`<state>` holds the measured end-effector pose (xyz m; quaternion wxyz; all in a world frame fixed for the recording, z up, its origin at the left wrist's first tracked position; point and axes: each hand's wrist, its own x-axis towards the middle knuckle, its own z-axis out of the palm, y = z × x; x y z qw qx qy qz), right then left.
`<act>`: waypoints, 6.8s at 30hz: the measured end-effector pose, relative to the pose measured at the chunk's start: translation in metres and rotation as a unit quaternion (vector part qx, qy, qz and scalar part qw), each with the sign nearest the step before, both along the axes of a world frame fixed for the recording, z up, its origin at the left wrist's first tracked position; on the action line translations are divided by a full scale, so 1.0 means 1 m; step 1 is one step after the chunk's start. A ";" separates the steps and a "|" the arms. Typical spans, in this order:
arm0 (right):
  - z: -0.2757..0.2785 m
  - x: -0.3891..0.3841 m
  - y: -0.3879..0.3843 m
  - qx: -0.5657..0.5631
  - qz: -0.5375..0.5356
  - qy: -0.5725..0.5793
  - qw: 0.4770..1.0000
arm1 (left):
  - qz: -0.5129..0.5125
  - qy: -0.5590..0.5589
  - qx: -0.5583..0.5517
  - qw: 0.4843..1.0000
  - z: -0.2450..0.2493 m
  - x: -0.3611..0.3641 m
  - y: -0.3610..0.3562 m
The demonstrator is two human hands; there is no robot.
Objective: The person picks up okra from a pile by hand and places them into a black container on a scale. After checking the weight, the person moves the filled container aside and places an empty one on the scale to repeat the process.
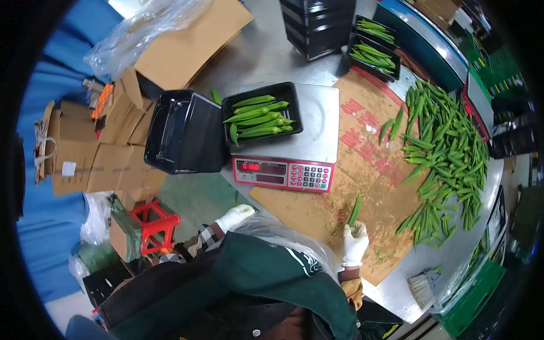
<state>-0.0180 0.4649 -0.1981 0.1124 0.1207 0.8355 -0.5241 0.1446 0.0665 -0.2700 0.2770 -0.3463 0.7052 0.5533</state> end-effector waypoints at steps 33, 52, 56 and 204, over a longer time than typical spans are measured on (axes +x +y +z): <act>0.006 0.033 -0.223 0.098 0.578 0.124 0.800 | 0.305 -0.030 -0.076 0.949 0.027 0.155 0.017; -0.051 0.061 -0.314 0.219 0.418 0.312 0.824 | 0.221 -0.122 -0.178 0.951 -0.231 0.234 -0.169; -0.072 0.068 -0.299 0.190 0.327 0.267 0.887 | 0.172 -0.144 -0.142 0.964 -0.354 0.228 -0.224; 0.030 -0.021 0.071 -0.032 0.133 -0.142 0.980 | -0.073 0.370 -0.403 0.834 0.214 -0.217 0.028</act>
